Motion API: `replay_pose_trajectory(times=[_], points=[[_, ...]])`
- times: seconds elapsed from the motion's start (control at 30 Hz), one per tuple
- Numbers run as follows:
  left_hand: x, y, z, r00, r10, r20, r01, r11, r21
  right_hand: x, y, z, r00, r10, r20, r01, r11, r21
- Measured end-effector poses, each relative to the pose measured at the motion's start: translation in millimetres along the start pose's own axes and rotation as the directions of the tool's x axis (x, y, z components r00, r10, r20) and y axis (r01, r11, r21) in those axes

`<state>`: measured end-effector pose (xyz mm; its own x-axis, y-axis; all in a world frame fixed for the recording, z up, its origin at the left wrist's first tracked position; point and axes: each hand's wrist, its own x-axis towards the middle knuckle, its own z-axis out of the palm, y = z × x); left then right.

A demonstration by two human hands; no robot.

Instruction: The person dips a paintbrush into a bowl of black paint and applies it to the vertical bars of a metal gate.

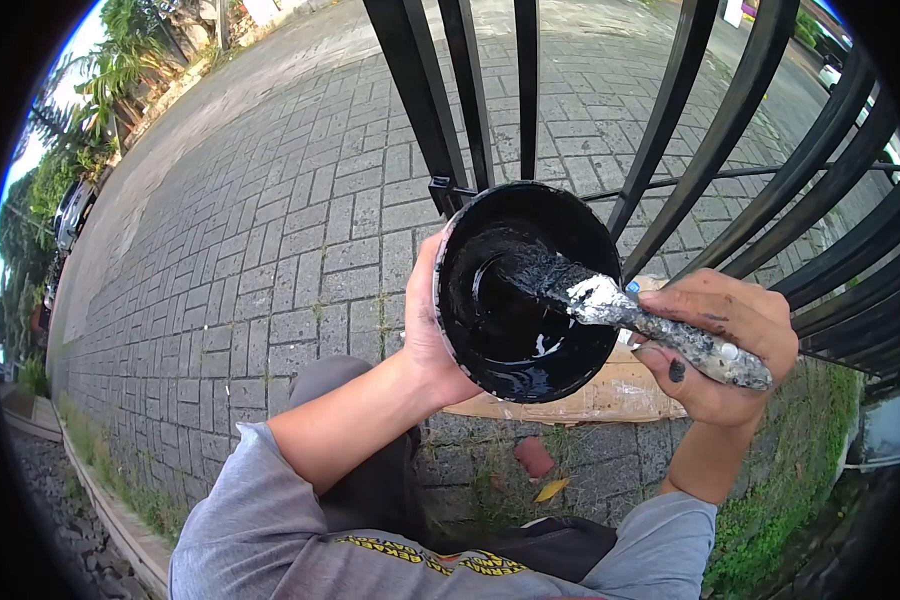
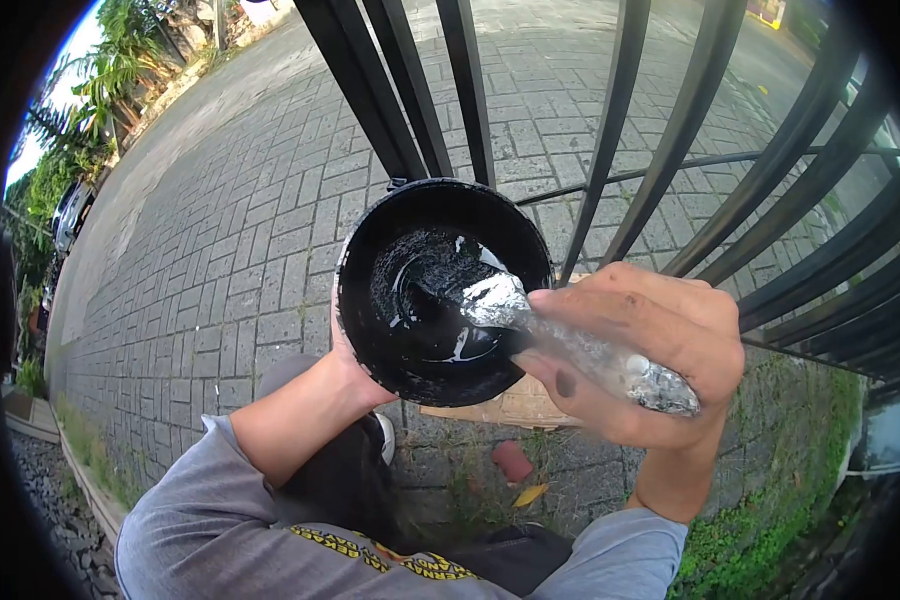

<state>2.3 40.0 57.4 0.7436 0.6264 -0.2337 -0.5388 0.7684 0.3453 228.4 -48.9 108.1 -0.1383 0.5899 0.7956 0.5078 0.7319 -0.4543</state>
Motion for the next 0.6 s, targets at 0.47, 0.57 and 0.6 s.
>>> replay_pose_trajectory(times=[0.47, 0.57, 0.6], points=[[-17, 4, -8, 0.94, 0.265, 0.215, -0.305, 0.934, 0.184, -2, -5, 51, 0.997, -0.073, 0.033, 0.067, 0.987, 0.149], [-15, 6, -12, 0.932, 0.186, 0.312, -0.228, 0.968, 0.103, -4, -7, 47, 0.983, -0.094, 0.155, 0.058, 0.974, 0.22], [-13, 6, -16, 0.917, 0.14, 0.375, -0.148, 0.989, -0.009, -3, -8, 46, 0.978, -0.102, 0.181, 0.062, 0.975, 0.212]])
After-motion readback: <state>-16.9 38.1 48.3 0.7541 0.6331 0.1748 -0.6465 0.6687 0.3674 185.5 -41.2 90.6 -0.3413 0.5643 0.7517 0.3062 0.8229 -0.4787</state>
